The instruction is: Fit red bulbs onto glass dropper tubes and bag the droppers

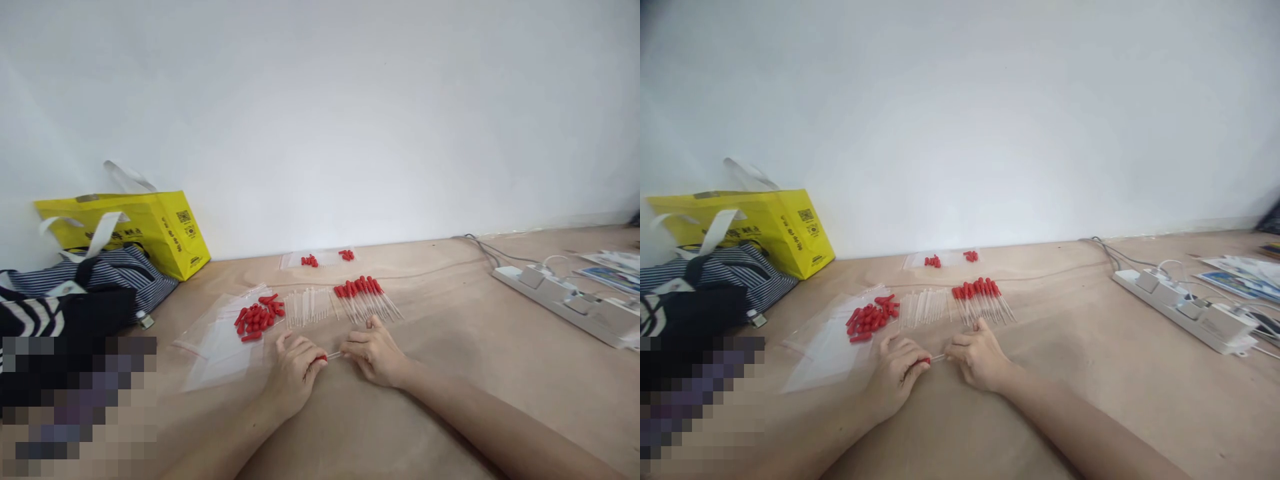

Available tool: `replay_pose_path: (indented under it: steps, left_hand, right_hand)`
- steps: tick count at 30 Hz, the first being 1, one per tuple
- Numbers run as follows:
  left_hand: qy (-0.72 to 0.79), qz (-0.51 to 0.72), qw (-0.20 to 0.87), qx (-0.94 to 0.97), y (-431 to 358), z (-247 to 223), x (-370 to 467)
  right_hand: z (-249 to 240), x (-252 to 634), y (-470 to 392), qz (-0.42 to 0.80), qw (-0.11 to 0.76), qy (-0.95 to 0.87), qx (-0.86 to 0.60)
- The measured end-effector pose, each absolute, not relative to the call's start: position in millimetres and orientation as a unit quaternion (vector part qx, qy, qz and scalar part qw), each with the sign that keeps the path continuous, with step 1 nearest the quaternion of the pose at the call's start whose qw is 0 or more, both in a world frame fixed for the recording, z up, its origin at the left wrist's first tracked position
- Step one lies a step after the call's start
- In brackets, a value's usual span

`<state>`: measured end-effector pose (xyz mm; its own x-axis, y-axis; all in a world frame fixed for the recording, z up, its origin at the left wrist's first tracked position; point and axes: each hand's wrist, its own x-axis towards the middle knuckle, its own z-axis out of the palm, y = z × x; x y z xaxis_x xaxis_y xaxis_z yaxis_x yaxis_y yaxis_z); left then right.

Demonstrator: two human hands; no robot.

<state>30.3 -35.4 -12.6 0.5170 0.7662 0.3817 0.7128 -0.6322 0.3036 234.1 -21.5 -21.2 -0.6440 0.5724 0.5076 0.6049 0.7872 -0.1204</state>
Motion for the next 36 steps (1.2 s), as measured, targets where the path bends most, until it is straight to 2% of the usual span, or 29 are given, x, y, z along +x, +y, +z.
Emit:
replay_pose_path:
  steps: [27,33,36]
  left_hand:
    - [0.425,0.247,0.040,0.870,-28,-7,24]
    - [0.406,0.219,0.012,0.887,-24,-5,14]
    - [0.426,0.233,0.006,0.874,-23,-7,13]
  right_hand:
    - [-22,219,-26,0.050,0.296,-0.874,-0.381]
    - [-22,221,-26,0.000,0.289,-0.889,-0.354]
    - [-23,221,-25,-0.040,0.294,-0.874,-0.385]
